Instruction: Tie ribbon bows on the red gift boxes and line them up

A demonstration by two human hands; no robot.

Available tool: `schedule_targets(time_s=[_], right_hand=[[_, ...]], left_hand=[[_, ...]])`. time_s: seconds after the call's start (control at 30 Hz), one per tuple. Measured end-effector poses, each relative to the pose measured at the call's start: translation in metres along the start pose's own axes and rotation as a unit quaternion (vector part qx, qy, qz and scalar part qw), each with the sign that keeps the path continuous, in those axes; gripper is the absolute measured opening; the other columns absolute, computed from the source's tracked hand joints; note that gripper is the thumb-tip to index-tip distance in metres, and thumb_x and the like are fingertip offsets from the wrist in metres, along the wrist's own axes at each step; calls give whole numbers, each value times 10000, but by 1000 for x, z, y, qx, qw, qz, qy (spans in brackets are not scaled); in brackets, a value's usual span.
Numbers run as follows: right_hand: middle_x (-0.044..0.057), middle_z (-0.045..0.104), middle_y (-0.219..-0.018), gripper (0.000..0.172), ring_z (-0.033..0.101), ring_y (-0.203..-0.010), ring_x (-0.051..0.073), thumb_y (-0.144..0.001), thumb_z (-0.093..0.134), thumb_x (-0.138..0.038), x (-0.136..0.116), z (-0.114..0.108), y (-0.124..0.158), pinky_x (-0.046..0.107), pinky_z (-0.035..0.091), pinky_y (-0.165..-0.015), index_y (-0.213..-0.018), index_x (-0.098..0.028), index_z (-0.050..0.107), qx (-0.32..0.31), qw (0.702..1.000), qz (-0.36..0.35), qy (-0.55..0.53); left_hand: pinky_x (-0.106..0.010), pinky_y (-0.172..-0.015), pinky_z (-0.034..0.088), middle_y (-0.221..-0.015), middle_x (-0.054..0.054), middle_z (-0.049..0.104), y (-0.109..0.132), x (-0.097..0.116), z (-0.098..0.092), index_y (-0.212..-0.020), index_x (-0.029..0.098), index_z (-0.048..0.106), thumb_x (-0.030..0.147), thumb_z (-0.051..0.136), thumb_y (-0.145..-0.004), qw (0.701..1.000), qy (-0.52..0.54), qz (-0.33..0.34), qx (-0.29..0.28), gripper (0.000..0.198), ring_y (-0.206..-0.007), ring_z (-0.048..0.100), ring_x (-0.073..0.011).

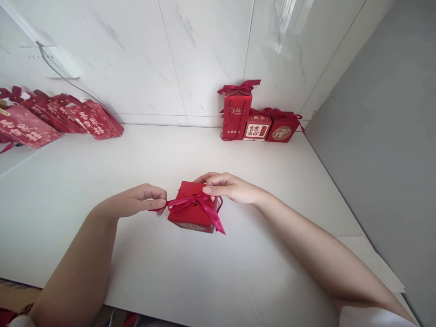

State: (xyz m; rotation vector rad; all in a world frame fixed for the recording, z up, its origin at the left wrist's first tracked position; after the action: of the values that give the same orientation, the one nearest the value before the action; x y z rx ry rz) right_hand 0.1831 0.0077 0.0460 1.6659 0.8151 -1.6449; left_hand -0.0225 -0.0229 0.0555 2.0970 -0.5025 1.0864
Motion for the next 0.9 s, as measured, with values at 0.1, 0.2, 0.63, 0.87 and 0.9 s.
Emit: schedule_targets(time_s=[0.1, 0.2, 0.63, 0.87, 0.9], right_hand=[[79, 586, -1373, 420, 550, -1210, 264, -923, 576, -562, -1, -8, 1, 414, 390, -1046, -795, -189, 720, 55, 998, -20, 12], [76, 597, -1369, 458, 528, -1251, 279, -933, 540, -589, 0, -11, 1, 430, 345, -1081, -802, -193, 731, 88, 996, -26, -5], [74, 583, -1293, 312, 624, -1118, 257, -912, 640, -470, -29, -1, 12, 403, 487, -973, -786, -196, 720, 74, 991, -107, -19], [53, 485, -1474, 332, 403, -1406, 264, -949, 550, -543, -33, -14, 17, 442, 343, -1132, -1147, -289, 634, 159, 973, -150, 70], [46, 443, -1516, 361, 353, -1442, 257, -956, 535, -547, -28, -20, 15, 447, 310, -1156, -1212, -303, 604, 170, 972, -146, 70]], left_hand=[[-391, -934, 493, -1352, -105, 563, 1, -4, -9, -1359, 292, 512, 497, 736, -776, 996, -60, 32, 65, 658, -1194, 559, -284], [-501, -1080, 419, -1609, -130, 261, -5, -2, -1, -1568, 387, 109, 453, 862, -645, 991, -85, 54, 90, 1193, -1466, 292, -363], [-401, -848, 582, -1435, -135, 481, -28, 43, 38, -1434, 300, 329, 388, 820, -713, 953, -80, 180, 229, 876, -1181, 593, -304], [-496, -1161, 370, -1521, -141, 405, -24, 44, 32, -1429, 286, 333, 301, 755, -810, 882, -193, 304, 302, 749, -1456, 341, -309], [-496, -1160, 373, -1538, -145, 384, -25, 40, 30, -1434, 284, 328, 298, 753, -813, 883, -186, 305, 303, 752, -1464, 328, -308]])
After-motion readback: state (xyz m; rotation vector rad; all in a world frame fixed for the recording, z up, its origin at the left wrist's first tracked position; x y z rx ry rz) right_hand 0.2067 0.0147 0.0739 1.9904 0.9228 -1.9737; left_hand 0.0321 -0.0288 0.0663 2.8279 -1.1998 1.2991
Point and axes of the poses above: each hand's wrist, its own y-axis away from the middle knuckle, its own z-axis out of the palm, x = y × z, the point moved 7 cm from there along -y, towards the middle knuckle
